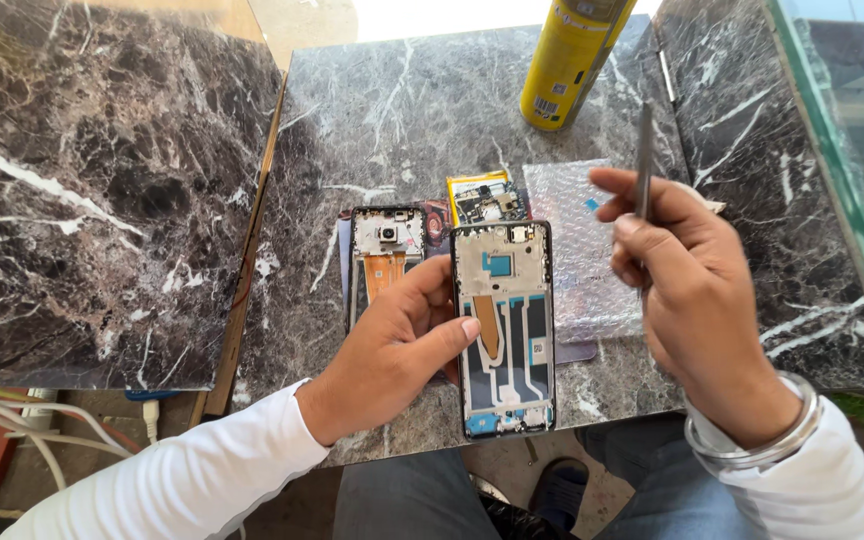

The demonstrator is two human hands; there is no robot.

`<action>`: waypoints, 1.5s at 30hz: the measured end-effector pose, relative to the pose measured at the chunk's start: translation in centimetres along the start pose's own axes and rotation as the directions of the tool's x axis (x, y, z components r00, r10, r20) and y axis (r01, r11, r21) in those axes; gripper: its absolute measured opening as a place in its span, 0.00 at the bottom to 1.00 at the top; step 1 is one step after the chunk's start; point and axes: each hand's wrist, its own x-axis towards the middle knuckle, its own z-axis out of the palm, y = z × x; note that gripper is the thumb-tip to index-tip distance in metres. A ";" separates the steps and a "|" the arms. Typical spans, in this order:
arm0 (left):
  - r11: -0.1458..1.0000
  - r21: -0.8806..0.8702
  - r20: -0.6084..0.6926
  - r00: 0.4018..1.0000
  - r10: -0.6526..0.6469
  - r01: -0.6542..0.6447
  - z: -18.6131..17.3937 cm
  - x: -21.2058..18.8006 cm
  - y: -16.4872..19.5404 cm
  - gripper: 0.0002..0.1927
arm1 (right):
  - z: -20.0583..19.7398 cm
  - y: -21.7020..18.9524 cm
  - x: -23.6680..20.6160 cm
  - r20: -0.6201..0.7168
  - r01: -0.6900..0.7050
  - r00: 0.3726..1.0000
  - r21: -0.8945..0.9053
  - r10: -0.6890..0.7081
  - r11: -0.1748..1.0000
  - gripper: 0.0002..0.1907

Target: The person cleans a small component with a cloth, then uses tweezers to remove and place small parts inside a disassembled smartphone chassis. They also use a compressed air can to blow out debris from the camera module area.

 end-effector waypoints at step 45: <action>0.989 0.045 0.004 0.990 0.143 -0.143 -0.7 0.5 -0.5 0.25 | -1.7 0.6 -0.9 0.301 -0.215 0.953 0.563 0.044 0.798 0.21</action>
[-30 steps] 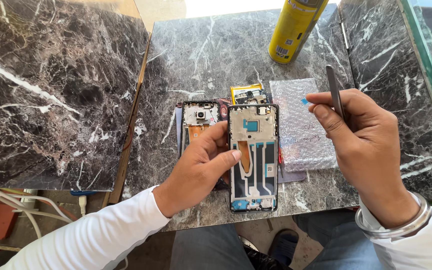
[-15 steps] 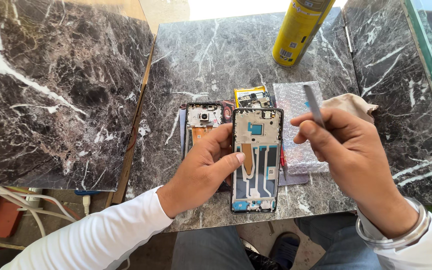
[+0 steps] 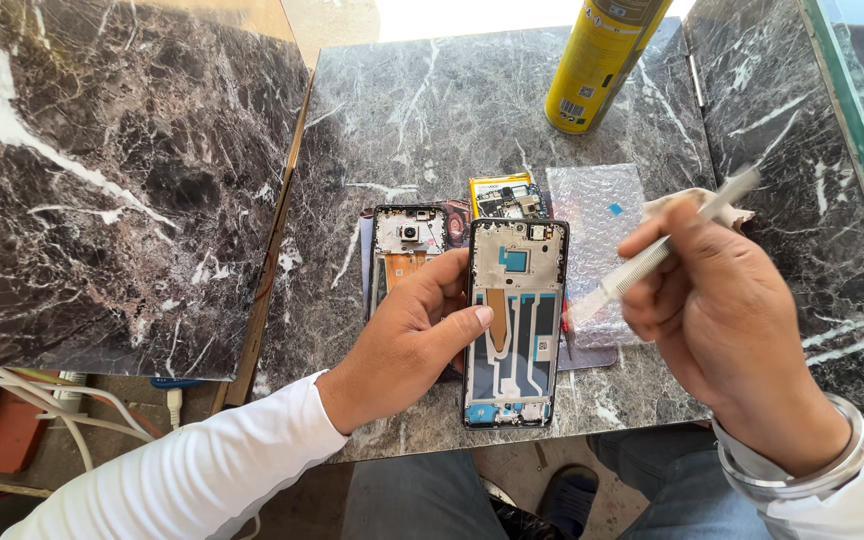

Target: The person cleans a small component with a cloth, then uses tweezers to remove and place small parts inside a disassembled smartphone chassis. They also use a compressed air can to blow out debris from the camera module area.

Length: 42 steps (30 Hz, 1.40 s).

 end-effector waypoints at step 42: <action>0.996 0.093 0.044 0.999 0.009 -0.013 0.6 -0.6 0.1 0.25 | 1.0 0.9 0.5 -0.136 -0.044 0.990 -0.590 -0.046 0.806 0.12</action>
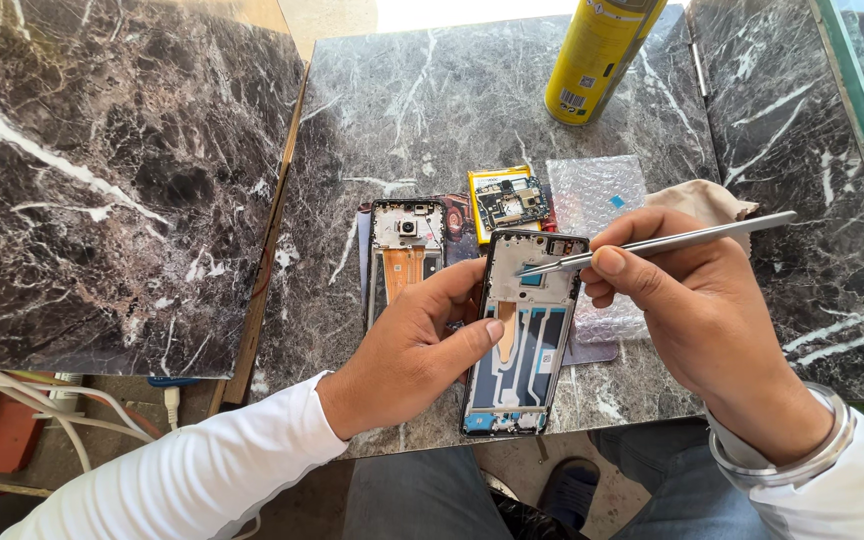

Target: The person cleans a small component with a cloth, then uses tweezers to remove and place small parts inside a disassembled smartphone chassis. They also use a compressed air can to blow out debris from the camera module area.

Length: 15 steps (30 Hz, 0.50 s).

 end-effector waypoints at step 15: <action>1.000 -0.007 -0.003 1.000 -0.008 0.008 -0.1 0.0 0.1 0.25 | -0.1 -0.3 0.1 -0.046 0.087 0.995 -0.018 -0.087 0.996 0.11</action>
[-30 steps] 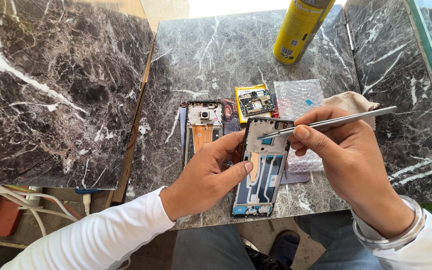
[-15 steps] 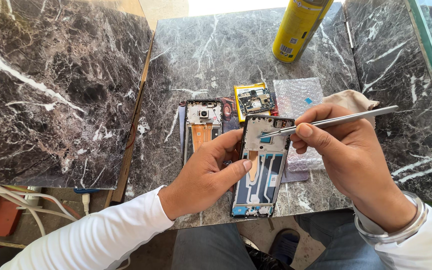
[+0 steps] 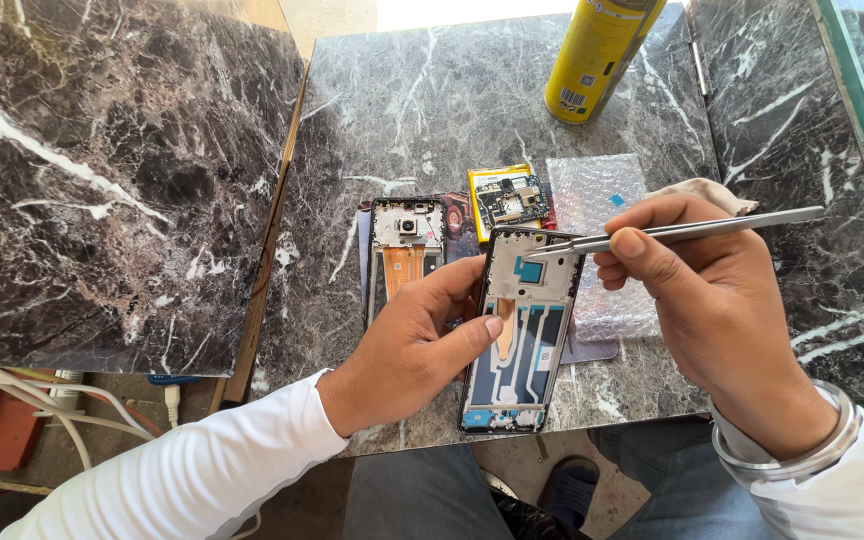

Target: The person cleans a small component with a cloth, then uses tweezers to remove and place small parts inside a disassembled smartphone chassis. They also use a compressed air can to blow out debris from the camera module area.

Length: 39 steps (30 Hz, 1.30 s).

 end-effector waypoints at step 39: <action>0.993 0.116 0.007 1.000 0.026 -0.027 0.1 -0.1 0.4 0.24 | 0.3 -1.0 -0.4 0.020 0.047 0.999 -0.213 -0.044 0.976 0.08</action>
